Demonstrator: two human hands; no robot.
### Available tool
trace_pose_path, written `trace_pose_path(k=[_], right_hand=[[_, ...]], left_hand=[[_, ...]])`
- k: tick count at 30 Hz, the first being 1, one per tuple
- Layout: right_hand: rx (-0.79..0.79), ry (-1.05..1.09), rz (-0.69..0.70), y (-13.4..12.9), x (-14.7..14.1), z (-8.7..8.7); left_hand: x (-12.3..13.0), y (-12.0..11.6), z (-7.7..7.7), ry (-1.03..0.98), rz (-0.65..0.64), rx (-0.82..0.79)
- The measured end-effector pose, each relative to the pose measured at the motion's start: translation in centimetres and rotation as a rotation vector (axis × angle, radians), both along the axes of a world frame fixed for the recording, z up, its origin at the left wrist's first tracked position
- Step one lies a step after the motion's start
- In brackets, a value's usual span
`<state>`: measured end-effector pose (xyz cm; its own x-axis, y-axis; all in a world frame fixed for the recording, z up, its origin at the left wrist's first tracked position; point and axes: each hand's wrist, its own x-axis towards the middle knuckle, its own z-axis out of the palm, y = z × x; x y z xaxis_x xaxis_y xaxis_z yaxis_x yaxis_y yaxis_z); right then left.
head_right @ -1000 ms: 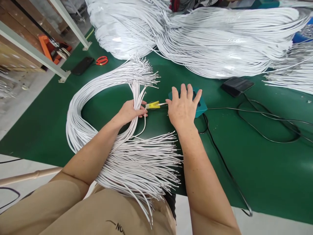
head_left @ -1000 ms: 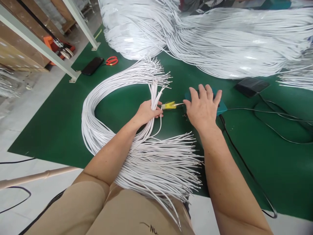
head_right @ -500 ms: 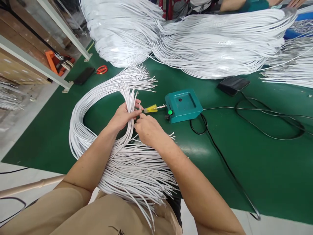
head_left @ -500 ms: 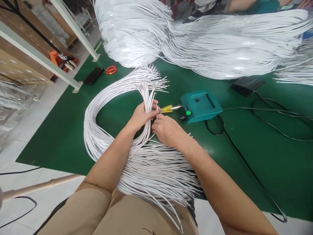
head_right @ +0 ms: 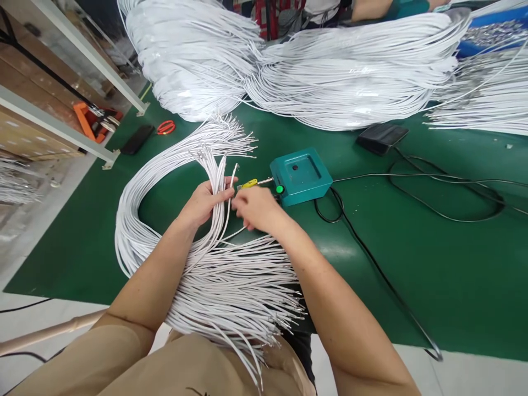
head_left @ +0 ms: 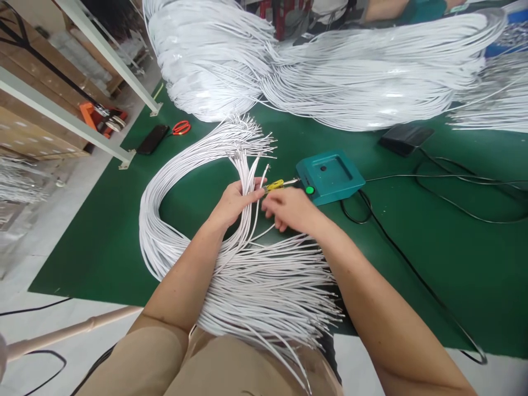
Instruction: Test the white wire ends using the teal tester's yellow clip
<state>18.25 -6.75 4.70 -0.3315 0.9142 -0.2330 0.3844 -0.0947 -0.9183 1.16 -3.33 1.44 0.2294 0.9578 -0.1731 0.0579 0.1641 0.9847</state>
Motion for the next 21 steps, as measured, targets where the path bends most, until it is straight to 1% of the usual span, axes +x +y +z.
trace_pose_path(k=[1, 2, 3, 5, 7, 9, 13, 15, 19, 21], right_hand=[[0.016, 0.087, -0.153, 0.5, 0.4, -0.2], [0.037, 0.170, -0.265, 1.0, 0.6, -0.5], [0.049, 0.253, -0.339, 1.3, 0.8, -0.7], [0.043, 0.404, -0.401, 1.6, 0.6, -1.2], [0.051, 0.516, -0.438, 1.6, 0.2, -1.4], [0.066, 0.575, -0.453, 1.4, -0.1, -1.5], [0.074, 0.538, -0.400, 1.1, -0.4, -1.3], [0.083, 0.510, -0.393, 1.0, -0.5, -1.2], [0.131, 0.480, -0.458, 0.9, -0.9, -1.2], [0.134, 0.491, -0.467, 0.8, -0.9, -1.4]], left_hand=[[0.1, -0.1, 0.0, -0.007, 0.000, 0.010], [0.3, -0.2, 0.0, -0.009, -0.003, 0.024], [0.5, -0.3, 0.0, -0.007, -0.010, 0.036], [0.9, -0.5, 0.1, -0.003, -0.045, 0.036], [1.2, -0.8, 0.4, -0.002, -0.081, 0.018], [1.3, -0.9, 0.6, -0.018, -0.094, 0.018], [1.6, -0.9, 0.6, -0.125, -0.042, 0.063], [1.6, -0.8, 0.5, -0.147, -0.010, 0.081], [1.6, -0.8, 0.2, -0.079, 0.031, 0.140], [1.7, -0.9, 0.1, -0.048, 0.047, 0.165]])
